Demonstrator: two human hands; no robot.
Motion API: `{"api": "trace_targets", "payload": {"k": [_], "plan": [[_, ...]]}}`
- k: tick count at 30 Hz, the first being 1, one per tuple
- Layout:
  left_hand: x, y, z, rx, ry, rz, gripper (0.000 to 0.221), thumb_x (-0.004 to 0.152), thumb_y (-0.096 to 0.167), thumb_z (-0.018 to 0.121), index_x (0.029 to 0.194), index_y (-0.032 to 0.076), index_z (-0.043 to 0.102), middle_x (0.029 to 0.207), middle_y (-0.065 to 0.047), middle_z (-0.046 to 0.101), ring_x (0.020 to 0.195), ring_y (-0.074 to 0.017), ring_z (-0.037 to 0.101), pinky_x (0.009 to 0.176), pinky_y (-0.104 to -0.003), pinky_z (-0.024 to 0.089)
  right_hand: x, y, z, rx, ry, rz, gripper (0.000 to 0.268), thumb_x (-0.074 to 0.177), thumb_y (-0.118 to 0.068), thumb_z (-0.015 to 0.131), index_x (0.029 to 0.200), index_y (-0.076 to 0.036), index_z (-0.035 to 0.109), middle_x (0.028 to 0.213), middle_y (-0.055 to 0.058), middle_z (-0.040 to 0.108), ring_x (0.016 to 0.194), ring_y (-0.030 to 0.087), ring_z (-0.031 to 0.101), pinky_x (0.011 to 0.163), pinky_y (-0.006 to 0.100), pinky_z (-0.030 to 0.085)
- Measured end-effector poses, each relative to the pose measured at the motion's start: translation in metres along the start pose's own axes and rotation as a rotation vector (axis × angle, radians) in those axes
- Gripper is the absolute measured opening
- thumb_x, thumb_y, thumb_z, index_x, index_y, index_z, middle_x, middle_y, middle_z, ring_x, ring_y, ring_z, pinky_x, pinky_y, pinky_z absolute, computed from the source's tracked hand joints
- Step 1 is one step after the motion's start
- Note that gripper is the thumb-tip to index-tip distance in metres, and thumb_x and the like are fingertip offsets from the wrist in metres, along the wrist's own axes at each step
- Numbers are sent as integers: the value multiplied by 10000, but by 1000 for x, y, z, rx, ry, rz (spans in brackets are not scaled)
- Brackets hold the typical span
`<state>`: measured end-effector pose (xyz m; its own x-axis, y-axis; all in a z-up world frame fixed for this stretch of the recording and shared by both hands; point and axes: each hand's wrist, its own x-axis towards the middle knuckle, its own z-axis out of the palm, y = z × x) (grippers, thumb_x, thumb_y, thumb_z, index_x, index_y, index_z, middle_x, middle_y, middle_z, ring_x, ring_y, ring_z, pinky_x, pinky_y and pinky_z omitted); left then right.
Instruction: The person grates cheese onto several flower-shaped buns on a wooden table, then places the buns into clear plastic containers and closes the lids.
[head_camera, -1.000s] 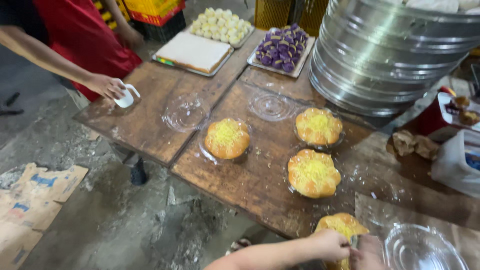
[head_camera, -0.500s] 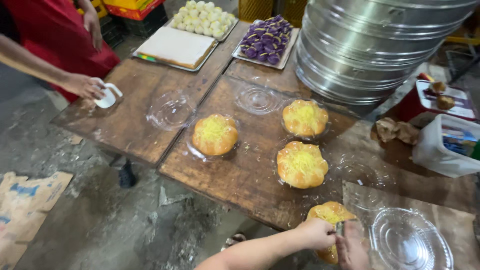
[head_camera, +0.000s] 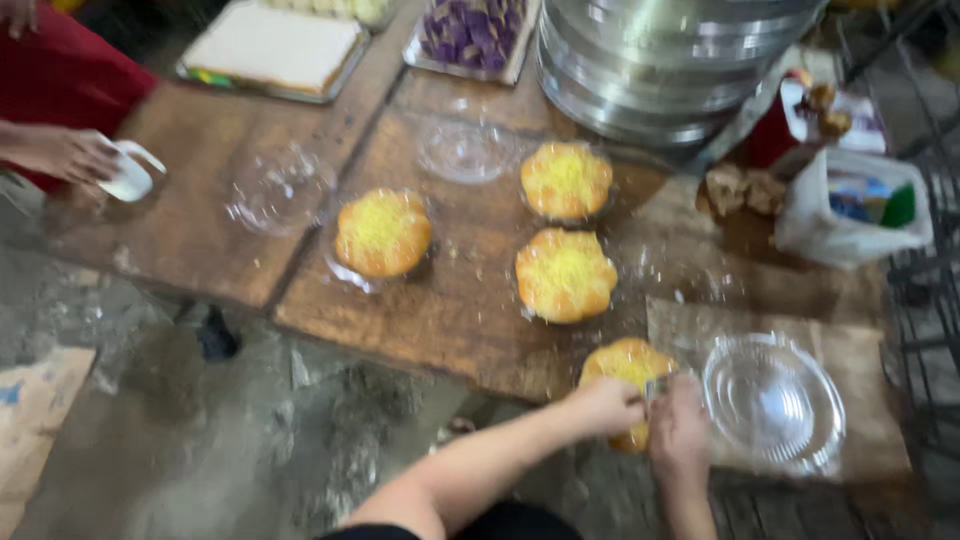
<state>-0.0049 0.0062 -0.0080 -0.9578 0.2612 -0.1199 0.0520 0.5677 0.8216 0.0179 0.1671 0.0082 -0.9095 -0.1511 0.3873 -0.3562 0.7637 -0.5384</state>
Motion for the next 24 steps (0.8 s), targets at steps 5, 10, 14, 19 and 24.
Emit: {"api": "trace_targets", "payload": {"k": [5,10,14,19,24], "plan": [[4,-14,6,-19,2,63,346,929,379,561,1015,110,761,952,-175,757,888,-352,742,814,-444,591,-13,-2,3,-2,186,-153,662,1097,-409,457,1521,98,448,1495,317,502,1389,488,478,1218,564,244],[0,3,-7,23,-15,60,329,922,356,604,1061,92,742,989,-202,735,910,-380,723,825,-477,573,-20,13,11,13,310,-129,769,1067,-470,436,1570,106,355,1514,332,421,1374,465,379,1240,453,225],[-19,10,-12,-41,-11,-10,328,890,379,606,1062,138,749,972,-185,731,913,-377,709,820,-476,562,-9,14,11,161,-106,83,652,1025,-492,442,1459,-10,512,1523,255,513,1473,387,437,1249,458,262],[-18,9,-10,36,28,35,328,896,374,608,1018,112,765,954,-191,738,901,-383,710,830,-475,562,0,-2,-1,37,-177,25,676,1028,-467,381,1516,-5,448,1554,234,457,1504,365,370,1264,501,192],[-21,15,-22,-35,11,20,324,877,350,592,1017,115,767,956,-178,737,891,-370,711,798,-468,568,-2,-1,6,60,71,-33,668,1061,-448,384,1515,42,422,1567,298,406,1513,429,308,1240,494,226]]}}
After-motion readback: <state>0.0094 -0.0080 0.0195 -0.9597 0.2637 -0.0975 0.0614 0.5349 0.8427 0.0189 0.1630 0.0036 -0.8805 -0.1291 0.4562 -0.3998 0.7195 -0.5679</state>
